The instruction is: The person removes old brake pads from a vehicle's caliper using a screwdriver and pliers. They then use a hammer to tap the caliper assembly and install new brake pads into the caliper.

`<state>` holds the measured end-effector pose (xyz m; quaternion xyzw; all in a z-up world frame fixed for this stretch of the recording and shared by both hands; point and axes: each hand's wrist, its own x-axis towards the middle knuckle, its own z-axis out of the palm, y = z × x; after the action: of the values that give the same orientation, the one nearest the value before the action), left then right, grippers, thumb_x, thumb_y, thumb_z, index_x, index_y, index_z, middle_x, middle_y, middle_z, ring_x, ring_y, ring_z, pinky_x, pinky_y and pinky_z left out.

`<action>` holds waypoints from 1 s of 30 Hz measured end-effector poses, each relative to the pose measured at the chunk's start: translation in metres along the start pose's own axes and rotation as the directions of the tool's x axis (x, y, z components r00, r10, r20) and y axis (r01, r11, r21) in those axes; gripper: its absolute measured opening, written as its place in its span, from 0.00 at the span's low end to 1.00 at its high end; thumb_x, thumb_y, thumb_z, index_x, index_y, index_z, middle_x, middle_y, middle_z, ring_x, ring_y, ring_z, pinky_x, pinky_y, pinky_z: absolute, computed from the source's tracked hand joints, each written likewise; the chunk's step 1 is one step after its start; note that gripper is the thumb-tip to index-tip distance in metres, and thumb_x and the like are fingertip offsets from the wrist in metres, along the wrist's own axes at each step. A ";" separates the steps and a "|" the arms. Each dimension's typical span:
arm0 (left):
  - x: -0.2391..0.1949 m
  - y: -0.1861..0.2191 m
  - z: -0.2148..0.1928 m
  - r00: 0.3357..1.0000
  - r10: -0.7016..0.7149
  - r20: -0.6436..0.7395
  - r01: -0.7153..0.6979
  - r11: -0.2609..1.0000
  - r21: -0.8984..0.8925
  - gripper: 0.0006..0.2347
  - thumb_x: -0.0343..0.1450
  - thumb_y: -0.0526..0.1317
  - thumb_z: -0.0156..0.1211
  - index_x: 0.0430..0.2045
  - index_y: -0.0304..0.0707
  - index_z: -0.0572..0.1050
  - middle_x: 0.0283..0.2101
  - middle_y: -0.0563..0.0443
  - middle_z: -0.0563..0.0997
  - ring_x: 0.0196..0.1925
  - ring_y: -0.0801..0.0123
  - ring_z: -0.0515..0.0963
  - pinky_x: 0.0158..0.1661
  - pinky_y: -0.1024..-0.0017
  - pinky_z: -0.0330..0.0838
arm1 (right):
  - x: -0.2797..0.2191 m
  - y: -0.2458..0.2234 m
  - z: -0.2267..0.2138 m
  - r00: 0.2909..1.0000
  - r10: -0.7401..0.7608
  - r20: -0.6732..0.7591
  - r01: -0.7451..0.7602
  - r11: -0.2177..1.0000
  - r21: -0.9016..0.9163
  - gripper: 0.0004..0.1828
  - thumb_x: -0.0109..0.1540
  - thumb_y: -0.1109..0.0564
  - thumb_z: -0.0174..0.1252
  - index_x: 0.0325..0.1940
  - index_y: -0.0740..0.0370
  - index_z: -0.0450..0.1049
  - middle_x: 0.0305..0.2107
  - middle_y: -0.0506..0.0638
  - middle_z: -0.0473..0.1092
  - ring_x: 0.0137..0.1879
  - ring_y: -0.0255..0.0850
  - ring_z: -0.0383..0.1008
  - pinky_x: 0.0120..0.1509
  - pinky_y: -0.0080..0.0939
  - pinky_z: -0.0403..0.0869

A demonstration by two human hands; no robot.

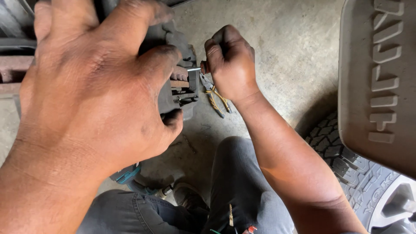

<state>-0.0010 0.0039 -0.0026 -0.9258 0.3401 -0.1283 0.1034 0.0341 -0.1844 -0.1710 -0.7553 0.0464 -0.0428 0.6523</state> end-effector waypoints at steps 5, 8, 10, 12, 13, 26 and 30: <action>0.001 0.001 0.000 0.999 -0.012 0.042 0.009 0.998 0.066 0.21 0.53 0.66 0.68 0.30 0.60 0.81 0.63 0.62 0.80 0.55 0.49 0.72 0.49 0.52 0.78 | 0.011 -0.003 -0.013 0.954 0.042 0.298 0.108 0.876 -0.471 0.25 0.71 0.43 0.52 0.21 0.53 0.65 0.15 0.45 0.73 0.25 0.44 0.75 0.35 0.47 0.71; 0.003 0.000 -0.002 0.999 -0.005 0.050 0.004 1.000 0.020 0.26 0.52 0.68 0.69 0.37 0.57 0.85 0.61 0.58 0.80 0.58 0.44 0.69 0.43 0.45 0.75 | -0.009 -0.002 -0.005 0.984 0.130 0.125 -0.094 0.961 -0.260 0.20 0.69 0.50 0.55 0.24 0.51 0.61 0.14 0.42 0.71 0.26 0.32 0.83 0.33 0.37 0.72; 0.004 0.001 -0.001 1.000 0.009 0.029 -0.009 1.000 0.007 0.25 0.52 0.66 0.70 0.35 0.56 0.84 0.62 0.58 0.81 0.58 0.43 0.70 0.45 0.45 0.74 | -0.014 0.005 -0.003 0.993 0.100 0.066 -0.084 0.974 -0.211 0.21 0.68 0.51 0.56 0.24 0.52 0.59 0.14 0.42 0.69 0.25 0.33 0.79 0.31 0.38 0.70; 0.005 -0.002 -0.002 1.000 0.023 0.008 -0.023 1.000 0.000 0.24 0.51 0.64 0.71 0.34 0.56 0.84 0.64 0.58 0.82 0.58 0.42 0.71 0.47 0.46 0.73 | -0.015 0.010 0.003 0.998 0.069 0.006 -0.067 0.985 -0.157 0.22 0.68 0.52 0.58 0.24 0.53 0.56 0.14 0.43 0.66 0.24 0.34 0.76 0.29 0.40 0.68; 0.005 -0.004 -0.002 1.000 0.025 0.011 -0.025 1.000 0.004 0.25 0.52 0.64 0.72 0.36 0.55 0.84 0.64 0.58 0.81 0.59 0.43 0.70 0.44 0.47 0.72 | -0.015 0.011 0.005 0.997 0.071 -0.036 -0.076 0.983 -0.169 0.22 0.67 0.52 0.58 0.24 0.52 0.56 0.14 0.41 0.66 0.25 0.34 0.78 0.29 0.39 0.67; 0.009 -0.001 -0.004 0.999 0.032 0.021 -0.030 0.997 -0.077 0.23 0.51 0.61 0.74 0.30 0.49 0.82 0.62 0.56 0.80 0.56 0.39 0.71 0.41 0.47 0.69 | -0.030 0.020 0.013 0.972 0.157 -0.175 -0.139 0.984 0.111 0.20 0.69 0.54 0.55 0.26 0.53 0.55 0.17 0.43 0.58 0.26 0.41 0.84 0.24 0.36 0.70; 0.008 -0.002 -0.006 0.999 0.022 0.038 -0.020 0.998 -0.065 0.23 0.49 0.60 0.71 0.32 0.52 0.83 0.62 0.56 0.80 0.57 0.40 0.70 0.41 0.46 0.71 | -0.035 0.020 0.017 0.967 0.171 -0.187 -0.143 0.978 0.152 0.20 0.69 0.55 0.54 0.26 0.54 0.54 0.17 0.44 0.57 0.25 0.41 0.82 0.24 0.37 0.70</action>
<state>0.0040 -0.0004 0.0047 -0.9274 0.3517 -0.0981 0.0811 0.0011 -0.1664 -0.1934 -0.6944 0.1681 -0.0691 0.6963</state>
